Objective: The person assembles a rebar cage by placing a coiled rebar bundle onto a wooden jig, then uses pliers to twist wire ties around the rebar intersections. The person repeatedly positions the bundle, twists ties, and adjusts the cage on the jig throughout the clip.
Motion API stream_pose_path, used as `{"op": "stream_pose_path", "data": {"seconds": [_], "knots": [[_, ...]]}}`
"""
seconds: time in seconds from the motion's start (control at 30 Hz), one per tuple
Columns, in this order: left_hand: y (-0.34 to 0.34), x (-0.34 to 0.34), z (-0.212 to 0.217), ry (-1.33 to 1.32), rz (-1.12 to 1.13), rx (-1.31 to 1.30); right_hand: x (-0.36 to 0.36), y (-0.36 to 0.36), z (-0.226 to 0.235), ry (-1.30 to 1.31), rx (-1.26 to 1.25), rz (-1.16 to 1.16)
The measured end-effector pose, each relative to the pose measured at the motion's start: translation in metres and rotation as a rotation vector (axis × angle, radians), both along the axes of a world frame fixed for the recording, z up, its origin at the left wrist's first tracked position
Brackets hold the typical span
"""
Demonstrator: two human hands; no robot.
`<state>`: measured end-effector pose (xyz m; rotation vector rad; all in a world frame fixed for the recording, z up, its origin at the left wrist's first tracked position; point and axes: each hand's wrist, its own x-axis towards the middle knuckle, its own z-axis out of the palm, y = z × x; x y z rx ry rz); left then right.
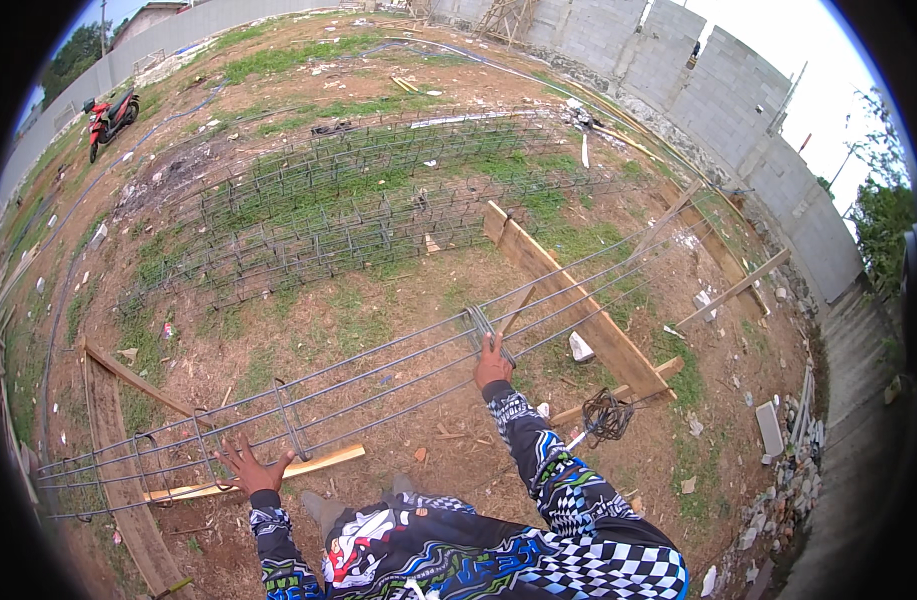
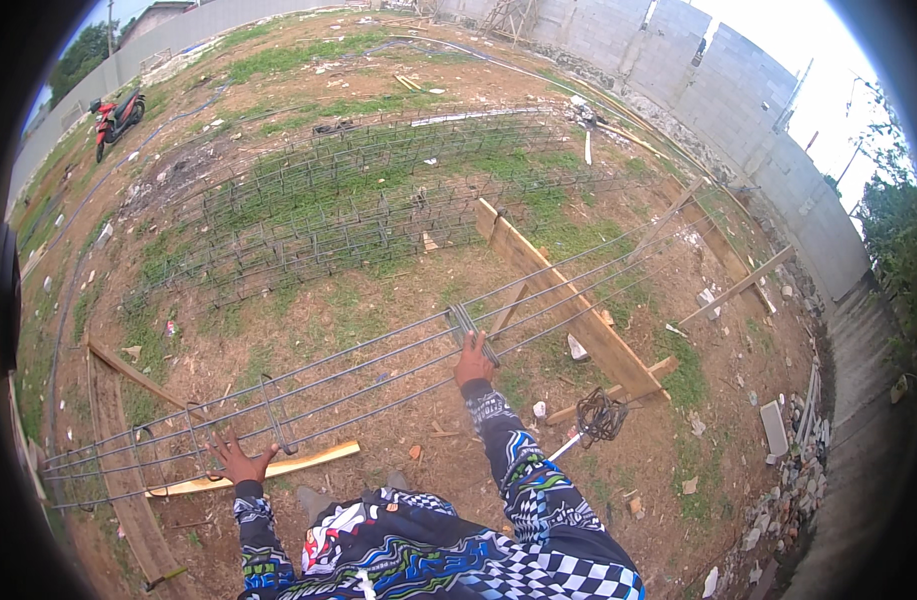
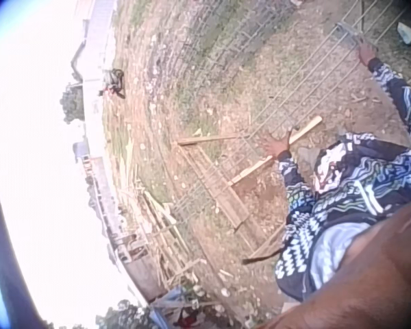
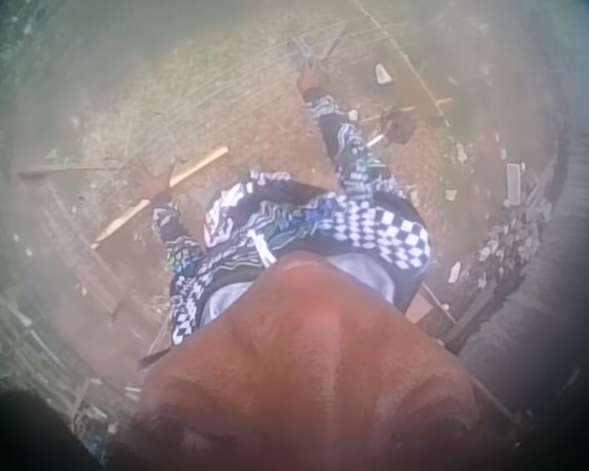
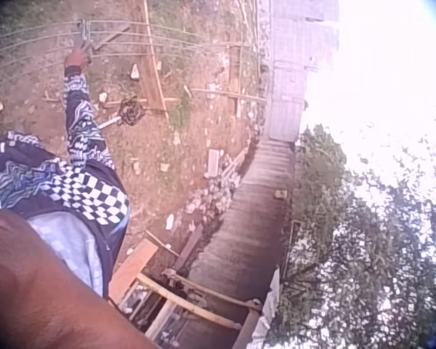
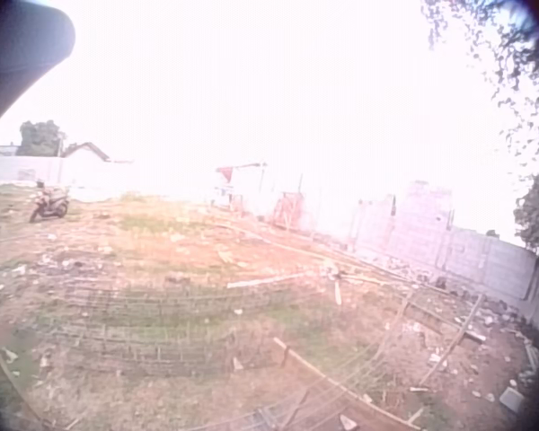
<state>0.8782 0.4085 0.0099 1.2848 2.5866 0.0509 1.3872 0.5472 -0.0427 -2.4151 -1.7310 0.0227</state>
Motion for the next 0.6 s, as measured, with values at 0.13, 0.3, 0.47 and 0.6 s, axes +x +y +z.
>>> {"op": "stream_pose_path", "data": {"seconds": [0.13,0.3,0.47,0.6], "knots": [[0.0002,-0.0002,0.0003,0.01,-0.002,-0.011,-0.001,-0.0001,0.0007,0.009,-0.01,0.001],[0.0001,-0.0002,-0.0003,0.025,-0.006,-0.018,-0.0009,-0.0002,0.0014,0.01,-0.006,-0.001],[0.0,0.0008,0.0026,0.016,-0.01,-0.014,-0.0018,-0.0013,0.0035,0.023,-0.002,0.001],[-0.0007,-0.0019,-0.0014,0.005,-0.011,0.001,-0.0027,-0.0013,0.0037,0.02,0.004,0.006]]}}
